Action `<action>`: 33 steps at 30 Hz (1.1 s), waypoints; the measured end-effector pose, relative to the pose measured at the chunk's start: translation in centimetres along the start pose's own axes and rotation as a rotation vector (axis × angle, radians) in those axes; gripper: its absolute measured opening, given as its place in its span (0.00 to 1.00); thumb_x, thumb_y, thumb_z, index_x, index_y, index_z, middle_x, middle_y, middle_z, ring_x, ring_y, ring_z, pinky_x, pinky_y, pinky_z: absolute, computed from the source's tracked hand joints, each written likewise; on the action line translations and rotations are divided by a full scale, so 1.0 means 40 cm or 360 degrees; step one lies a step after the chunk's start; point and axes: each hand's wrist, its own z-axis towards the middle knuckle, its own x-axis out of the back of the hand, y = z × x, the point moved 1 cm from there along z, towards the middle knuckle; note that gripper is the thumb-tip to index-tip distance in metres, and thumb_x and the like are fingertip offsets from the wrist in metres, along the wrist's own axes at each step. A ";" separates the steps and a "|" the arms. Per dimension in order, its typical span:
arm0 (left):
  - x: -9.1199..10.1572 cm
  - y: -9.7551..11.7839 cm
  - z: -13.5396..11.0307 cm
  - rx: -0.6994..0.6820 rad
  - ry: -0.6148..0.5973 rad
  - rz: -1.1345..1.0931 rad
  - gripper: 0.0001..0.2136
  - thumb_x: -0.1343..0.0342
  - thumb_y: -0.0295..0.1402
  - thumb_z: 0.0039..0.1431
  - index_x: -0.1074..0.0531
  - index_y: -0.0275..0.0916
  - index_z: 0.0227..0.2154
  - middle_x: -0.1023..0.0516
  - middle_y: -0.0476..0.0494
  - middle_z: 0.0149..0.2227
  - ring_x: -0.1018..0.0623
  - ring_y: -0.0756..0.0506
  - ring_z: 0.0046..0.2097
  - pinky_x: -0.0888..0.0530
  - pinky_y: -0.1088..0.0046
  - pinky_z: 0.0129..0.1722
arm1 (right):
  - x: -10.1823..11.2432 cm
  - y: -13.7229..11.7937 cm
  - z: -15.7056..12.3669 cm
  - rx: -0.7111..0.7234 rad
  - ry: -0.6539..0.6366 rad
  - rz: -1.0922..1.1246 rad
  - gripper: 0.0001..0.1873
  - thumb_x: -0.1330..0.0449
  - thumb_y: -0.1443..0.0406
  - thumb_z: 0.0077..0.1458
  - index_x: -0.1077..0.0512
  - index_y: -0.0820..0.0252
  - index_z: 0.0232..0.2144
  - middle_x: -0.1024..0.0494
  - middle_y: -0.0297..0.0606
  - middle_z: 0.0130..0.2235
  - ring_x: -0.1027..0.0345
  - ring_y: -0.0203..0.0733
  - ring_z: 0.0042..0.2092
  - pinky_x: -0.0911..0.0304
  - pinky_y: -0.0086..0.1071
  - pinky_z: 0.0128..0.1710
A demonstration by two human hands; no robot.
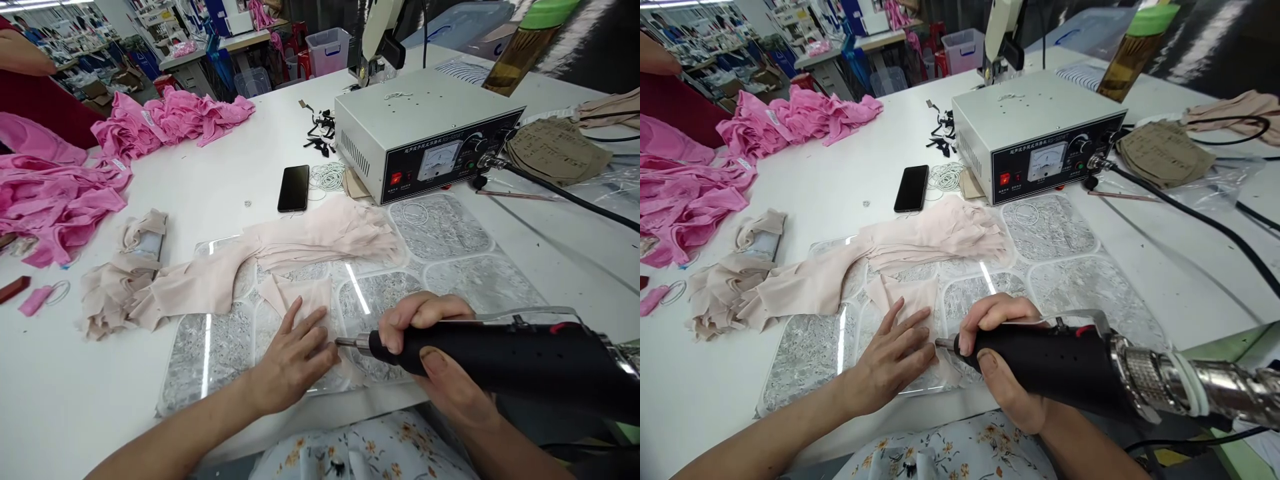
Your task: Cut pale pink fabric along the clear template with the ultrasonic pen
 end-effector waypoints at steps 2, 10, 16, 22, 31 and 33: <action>-0.002 0.000 -0.001 0.0006 -0.0002 -0.0004 0.04 0.48 0.26 0.66 0.31 0.36 0.34 0.27 0.46 0.33 0.29 0.39 0.59 0.45 0.46 0.66 | -0.001 0.003 0.000 0.0003 -0.0003 0.0003 0.07 0.43 0.66 0.60 0.34 0.51 0.42 0.31 0.36 0.37 0.34 0.36 0.29 0.32 0.38 0.30; -0.006 -0.002 0.000 -0.0001 0.0030 -0.0027 0.03 0.47 0.26 0.66 0.31 0.35 0.34 0.27 0.46 0.33 0.28 0.38 0.59 0.46 0.46 0.67 | 0.000 0.006 0.002 -0.0008 -0.0001 -0.0056 0.06 0.43 0.66 0.59 0.34 0.50 0.39 0.31 0.34 0.35 0.34 0.36 0.27 0.32 0.39 0.30; -0.004 0.000 0.000 0.0014 -0.0001 0.0001 0.03 0.47 0.26 0.66 0.31 0.36 0.34 0.28 0.48 0.33 0.29 0.40 0.59 0.46 0.48 0.67 | 0.004 -0.016 0.005 -0.0011 0.0062 0.0010 0.04 0.43 0.65 0.59 0.31 0.52 0.39 0.31 0.34 0.34 0.34 0.35 0.27 0.30 0.37 0.28; -0.006 -0.001 -0.003 0.0022 -0.0019 0.0014 0.04 0.48 0.27 0.67 0.32 0.37 0.35 0.28 0.48 0.33 0.29 0.40 0.59 0.45 0.47 0.67 | 0.008 -0.027 -0.003 -0.0025 0.0049 -0.0023 0.04 0.43 0.64 0.59 0.31 0.52 0.39 0.31 0.34 0.33 0.35 0.35 0.26 0.30 0.37 0.27; -0.009 -0.001 -0.005 0.0012 0.0021 -0.0015 0.04 0.47 0.27 0.66 0.31 0.36 0.34 0.28 0.47 0.33 0.29 0.40 0.59 0.47 0.47 0.67 | 0.010 -0.015 -0.009 -0.0030 0.0016 -0.0016 0.05 0.43 0.66 0.59 0.32 0.52 0.39 0.31 0.35 0.34 0.33 0.36 0.27 0.30 0.37 0.28; -0.010 0.000 -0.005 0.0011 0.0030 -0.0021 0.04 0.47 0.27 0.66 0.31 0.36 0.34 0.28 0.47 0.33 0.28 0.40 0.59 0.47 0.47 0.67 | 0.010 -0.014 -0.008 -0.0043 0.0013 -0.0026 0.04 0.44 0.66 0.59 0.32 0.53 0.38 0.31 0.35 0.34 0.33 0.36 0.27 0.31 0.37 0.28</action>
